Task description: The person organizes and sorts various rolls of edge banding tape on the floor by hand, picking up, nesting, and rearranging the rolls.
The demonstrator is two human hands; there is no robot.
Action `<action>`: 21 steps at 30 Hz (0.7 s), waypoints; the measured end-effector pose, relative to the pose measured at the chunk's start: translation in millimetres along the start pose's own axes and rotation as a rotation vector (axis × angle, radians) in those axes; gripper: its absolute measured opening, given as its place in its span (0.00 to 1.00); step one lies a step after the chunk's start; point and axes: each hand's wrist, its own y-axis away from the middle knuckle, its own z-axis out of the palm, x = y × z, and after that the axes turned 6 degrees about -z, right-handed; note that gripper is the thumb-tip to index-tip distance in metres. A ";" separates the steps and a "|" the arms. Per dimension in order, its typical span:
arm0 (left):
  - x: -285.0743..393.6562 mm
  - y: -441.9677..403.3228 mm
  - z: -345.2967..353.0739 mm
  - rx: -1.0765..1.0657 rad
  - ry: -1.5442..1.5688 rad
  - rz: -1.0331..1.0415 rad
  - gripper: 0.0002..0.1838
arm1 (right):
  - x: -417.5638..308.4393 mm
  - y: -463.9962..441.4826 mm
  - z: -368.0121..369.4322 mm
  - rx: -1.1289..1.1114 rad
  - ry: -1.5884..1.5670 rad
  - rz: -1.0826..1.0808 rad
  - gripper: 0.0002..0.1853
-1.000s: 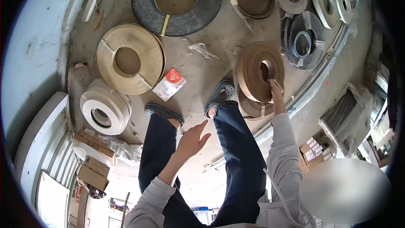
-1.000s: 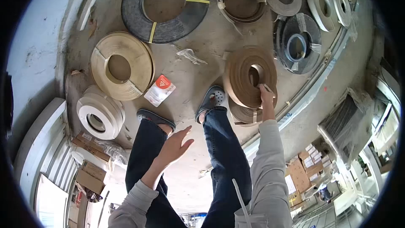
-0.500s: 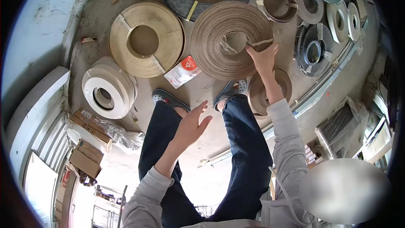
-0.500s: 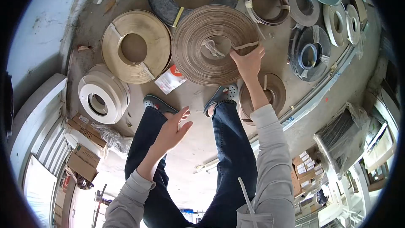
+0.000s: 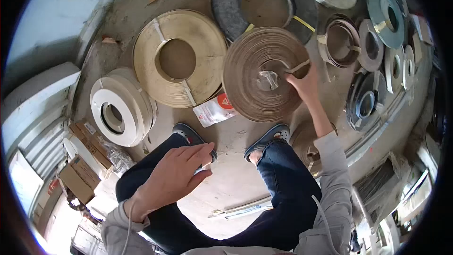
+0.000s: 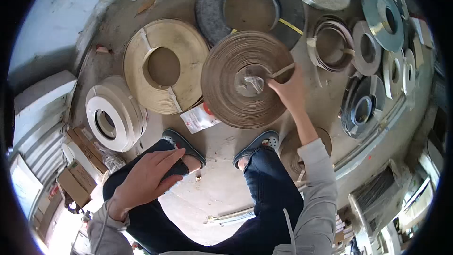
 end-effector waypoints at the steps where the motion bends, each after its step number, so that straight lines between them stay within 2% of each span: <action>1: -4.4 4.4 3.7 -0.007 -0.063 0.003 0.27 | -10.4 -9.4 -6.9 -0.006 -0.077 -0.057 0.43; 3: -14.2 5.0 12.8 -0.018 -0.087 -0.021 0.27 | -1.8 -31.4 -12.2 -0.054 -0.152 -0.017 0.40; 6: -30.5 -7.2 27.7 -0.038 -0.154 0.045 0.27 | 8.1 -63.1 -10.0 0.004 -0.101 -0.173 0.42; 10: -49.0 -10.3 42.1 -0.048 -0.369 0.106 0.27 | -19.9 -71.2 -13.5 0.053 0.092 -0.234 0.44; 13: -34.8 -4.5 35.4 -0.026 -0.578 0.094 0.28 | -53.3 -77.1 -2.0 -0.025 0.302 -0.399 0.46; 17: 4.9 0.7 26.9 0.043 -0.468 0.256 0.29 | -102.0 -67.9 28.4 -0.238 0.343 -0.370 0.47; 18: 6.1 4.5 28.6 0.052 -0.472 0.262 0.29 | -110.7 -64.4 37.4 -0.229 0.348 -0.374 0.47; 21: 0.6 17.9 43.7 -0.051 -0.343 0.321 0.29 | -109.9 -61.4 75.1 -0.360 0.292 -0.345 0.49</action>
